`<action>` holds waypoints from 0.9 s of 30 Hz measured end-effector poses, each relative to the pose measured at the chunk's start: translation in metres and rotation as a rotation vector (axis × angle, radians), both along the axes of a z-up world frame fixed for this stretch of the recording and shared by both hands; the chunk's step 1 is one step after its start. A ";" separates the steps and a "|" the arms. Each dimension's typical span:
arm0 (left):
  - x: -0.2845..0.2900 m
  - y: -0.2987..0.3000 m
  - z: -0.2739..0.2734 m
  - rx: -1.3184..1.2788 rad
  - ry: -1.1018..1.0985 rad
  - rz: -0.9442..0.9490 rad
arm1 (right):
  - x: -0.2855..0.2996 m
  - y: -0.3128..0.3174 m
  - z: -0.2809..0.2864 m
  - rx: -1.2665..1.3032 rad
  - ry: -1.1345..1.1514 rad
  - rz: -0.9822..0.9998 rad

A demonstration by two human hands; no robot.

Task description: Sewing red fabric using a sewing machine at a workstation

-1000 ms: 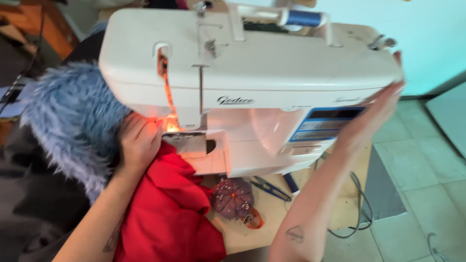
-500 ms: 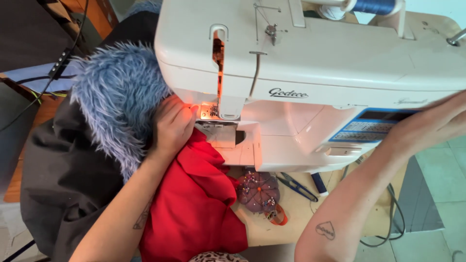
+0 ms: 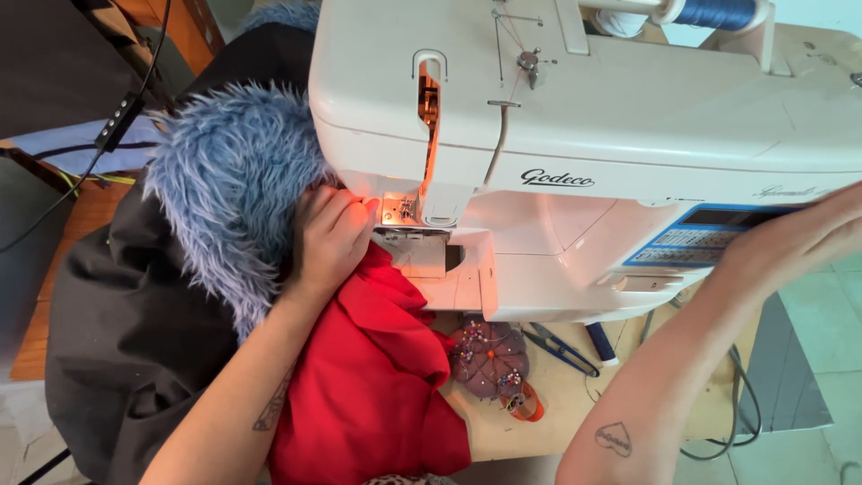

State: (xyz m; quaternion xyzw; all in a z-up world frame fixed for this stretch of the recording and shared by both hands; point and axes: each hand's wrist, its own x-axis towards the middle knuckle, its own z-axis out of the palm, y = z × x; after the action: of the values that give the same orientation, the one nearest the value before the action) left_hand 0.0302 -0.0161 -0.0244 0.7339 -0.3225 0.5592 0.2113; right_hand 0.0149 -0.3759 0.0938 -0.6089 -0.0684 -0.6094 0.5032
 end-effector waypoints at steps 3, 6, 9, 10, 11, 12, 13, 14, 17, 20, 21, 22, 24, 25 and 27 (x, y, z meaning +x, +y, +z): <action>0.000 0.002 0.000 -0.028 0.030 -0.023 | -0.010 0.002 -0.003 0.017 0.015 0.032; -0.002 0.001 0.005 -0.051 0.043 -0.039 | -0.008 0.006 -0.003 0.043 0.034 0.062; -0.008 0.000 0.012 -0.061 0.068 -0.044 | -0.010 0.012 -0.007 0.070 0.058 0.088; -0.009 0.000 0.012 -0.060 0.074 -0.046 | -0.011 0.014 -0.009 0.072 0.064 0.085; -0.009 -0.001 0.013 -0.068 0.073 -0.056 | -0.012 0.016 -0.010 0.084 0.076 0.096; -0.009 -0.002 0.014 -0.076 0.072 -0.065 | -0.013 0.018 -0.011 0.096 0.087 0.107; -0.009 -0.001 0.012 -0.072 0.076 -0.071 | -0.013 0.015 -0.011 0.100 0.090 0.101; -0.009 0.000 0.011 -0.100 0.094 -0.112 | -0.012 0.013 -0.010 0.115 0.101 0.111; -0.019 -0.001 0.015 -0.141 0.208 -0.169 | -0.005 -0.004 0.001 0.138 0.107 0.129; -0.018 -0.003 0.016 -0.178 0.248 -0.200 | -0.003 -0.006 0.009 0.157 0.111 0.162; -0.013 -0.005 0.015 -0.201 0.187 -0.226 | -0.003 -0.005 0.010 0.167 0.112 0.176; -0.011 -0.006 0.016 -0.200 0.181 -0.228 | -0.002 -0.004 0.013 0.166 0.106 0.175; -0.012 -0.005 0.015 -0.218 0.202 -0.218 | -0.004 -0.002 0.012 0.195 0.120 0.195; -0.013 -0.005 0.015 -0.217 0.204 -0.222 | -0.005 -0.002 0.012 0.196 0.121 0.190; -0.014 -0.005 0.014 -0.237 0.219 -0.226 | -0.004 -0.002 0.014 0.217 0.135 0.213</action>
State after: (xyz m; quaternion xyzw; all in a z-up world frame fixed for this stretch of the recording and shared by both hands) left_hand 0.0165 -0.0212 -0.0099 0.7195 -0.3095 0.4829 0.3915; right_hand 0.0105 -0.3775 0.1074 -0.5799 -0.0325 -0.5140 0.6313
